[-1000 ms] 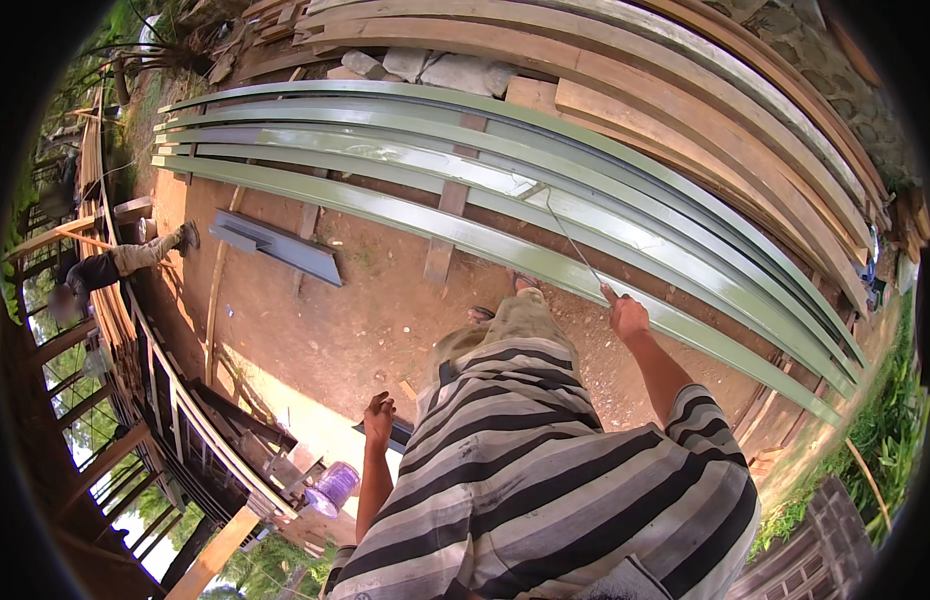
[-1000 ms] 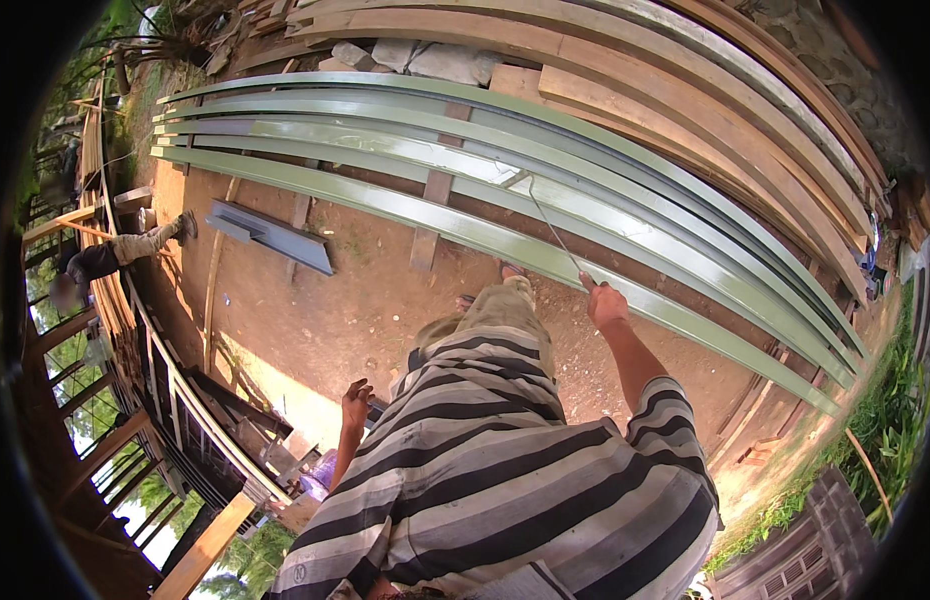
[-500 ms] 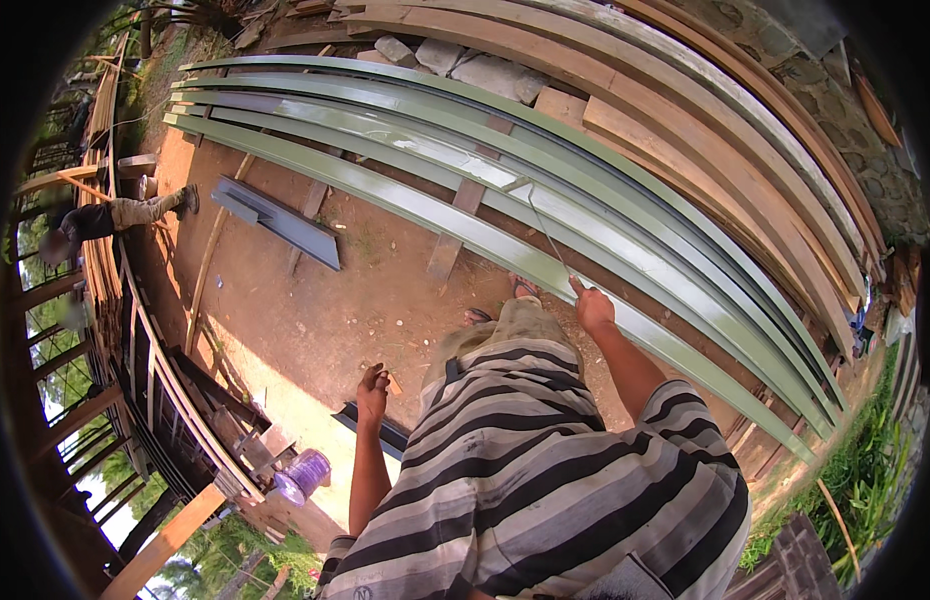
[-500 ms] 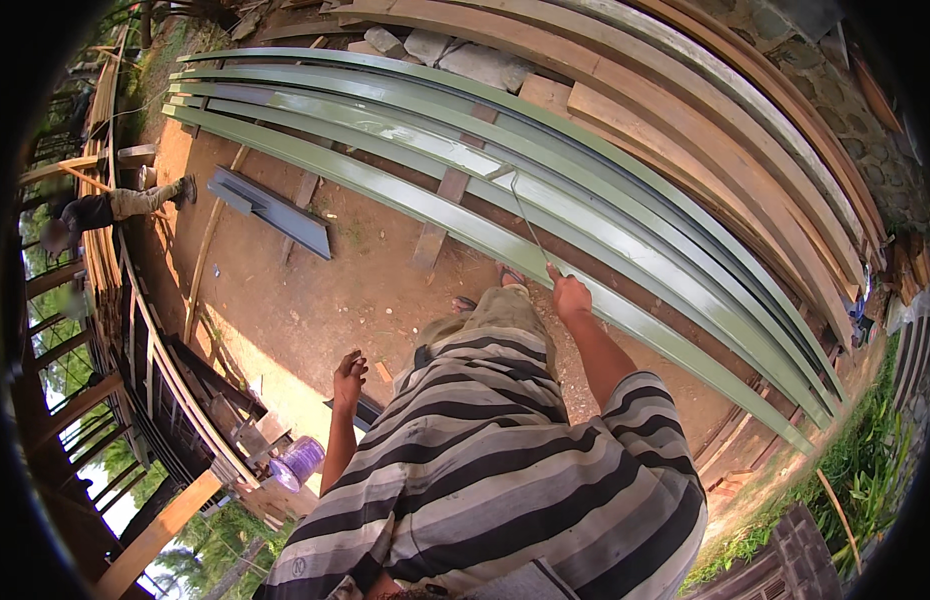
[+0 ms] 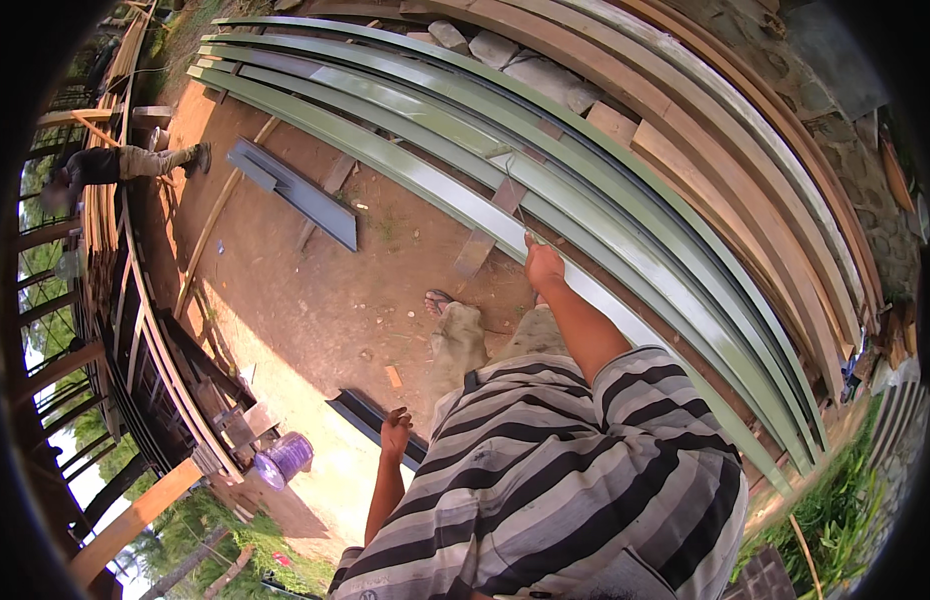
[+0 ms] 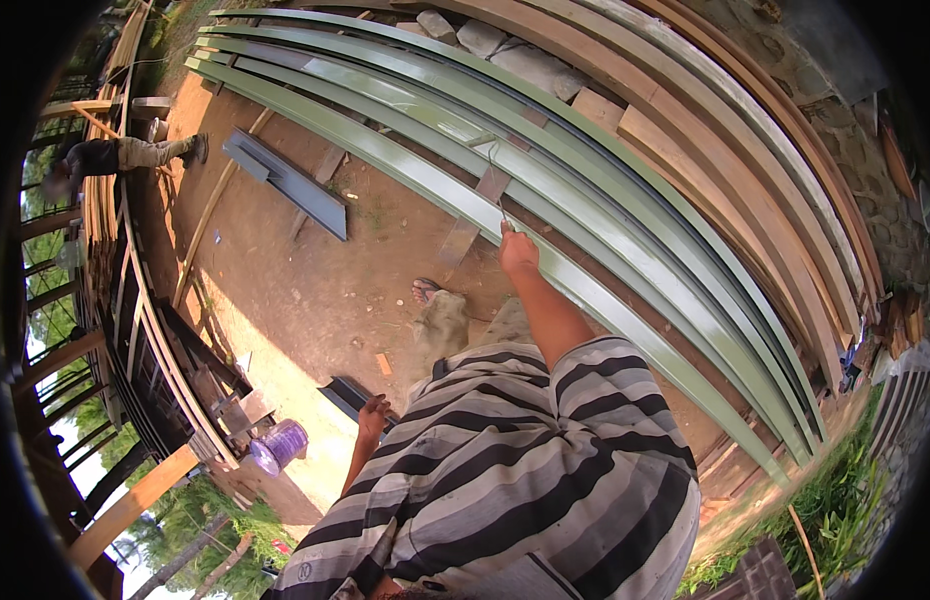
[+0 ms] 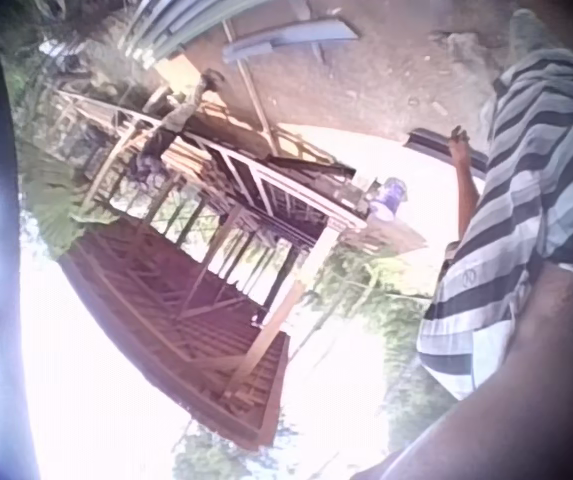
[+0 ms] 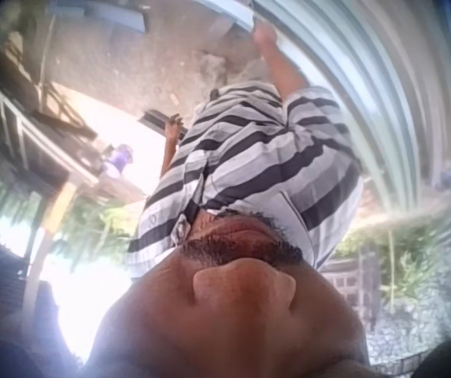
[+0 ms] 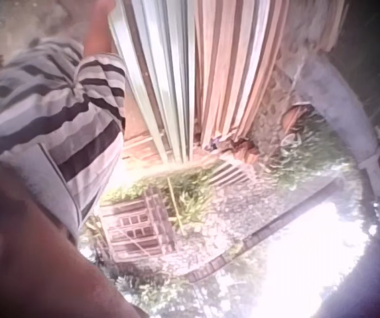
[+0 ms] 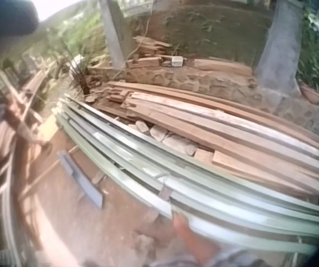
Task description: The person paints several long metal beams with a paint roller, moving along their length to cover the top surfaces.
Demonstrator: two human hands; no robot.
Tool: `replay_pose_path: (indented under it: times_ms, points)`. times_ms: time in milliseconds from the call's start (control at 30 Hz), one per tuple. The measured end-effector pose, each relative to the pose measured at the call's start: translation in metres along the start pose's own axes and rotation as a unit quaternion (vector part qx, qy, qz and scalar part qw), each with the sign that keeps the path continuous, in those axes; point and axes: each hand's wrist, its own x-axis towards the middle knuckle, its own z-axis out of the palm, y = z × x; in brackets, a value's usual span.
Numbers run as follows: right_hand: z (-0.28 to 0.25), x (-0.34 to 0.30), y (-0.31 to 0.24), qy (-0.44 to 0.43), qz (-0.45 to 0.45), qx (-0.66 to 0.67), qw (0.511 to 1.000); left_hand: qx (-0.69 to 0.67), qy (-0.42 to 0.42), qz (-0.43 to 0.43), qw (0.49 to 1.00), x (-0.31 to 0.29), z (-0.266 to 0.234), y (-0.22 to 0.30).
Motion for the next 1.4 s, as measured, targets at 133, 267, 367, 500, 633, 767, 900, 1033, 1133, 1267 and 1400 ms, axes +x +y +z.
replay_pose_path:
  times_ms: [133, 267, 367, 500, 633, 767, 900, 1033, 1133, 1267, 1400]
  points:
    - [0.008, 0.044, -0.06, 0.014, -0.002, -0.019, 1.0, -0.026, 0.002, 0.007, 1.0, 0.023, -0.038, 0.003]
    - [0.004, 0.095, -0.129, 0.037, 0.032, -0.013, 0.999, -0.057, 0.021, 0.035, 0.998, 0.068, -0.107, 0.015]
    - [-0.016, 0.112, -0.18, 0.071, 0.003, 0.014, 0.997, -0.095, 0.061, 0.06, 0.992, 0.094, -0.171, 0.003]
    - [-0.011, 0.086, -0.195, 0.075, 0.06, -0.007, 0.995, -0.191, 0.119, 0.036, 0.974, 0.095, -0.243, -0.015]
    - [0.02, 0.017, -0.153, 0.07, 0.081, 0.014, 0.994, -0.237, 0.162, -0.038, 0.957, 0.101, -0.273, -0.08]
    - [0.018, 0.002, -0.106, 0.082, 0.056, 0.0, 0.995, -0.283, 0.132, -0.124, 0.942, 0.112, -0.248, -0.126]
    - [0.015, 0.044, -0.13, 0.074, 0.037, -0.008, 0.997, -0.282, 0.051, -0.065, 0.956, 0.111, -0.213, -0.163]
    - [0.008, 0.099, -0.199, 0.059, 0.034, -0.018, 0.998, -0.286, 0.038, -0.074, 0.955, 0.142, -0.218, -0.188]
    - [-0.002, 0.14, -0.229, 0.046, 0.025, -0.048, 0.997, -0.28, 0.038, -0.079, 0.956, 0.181, -0.258, -0.161]
    - [-0.006, 0.175, -0.24, 0.04, 0.018, -0.089, 0.995, -0.189, 0.054, -0.075, 0.978, 0.232, -0.322, -0.024]
    - [0.002, 0.196, -0.314, 0.02, 0.02, -0.063, 0.998, -0.173, 0.074, -0.085, 0.978, 0.281, -0.367, 0.109]
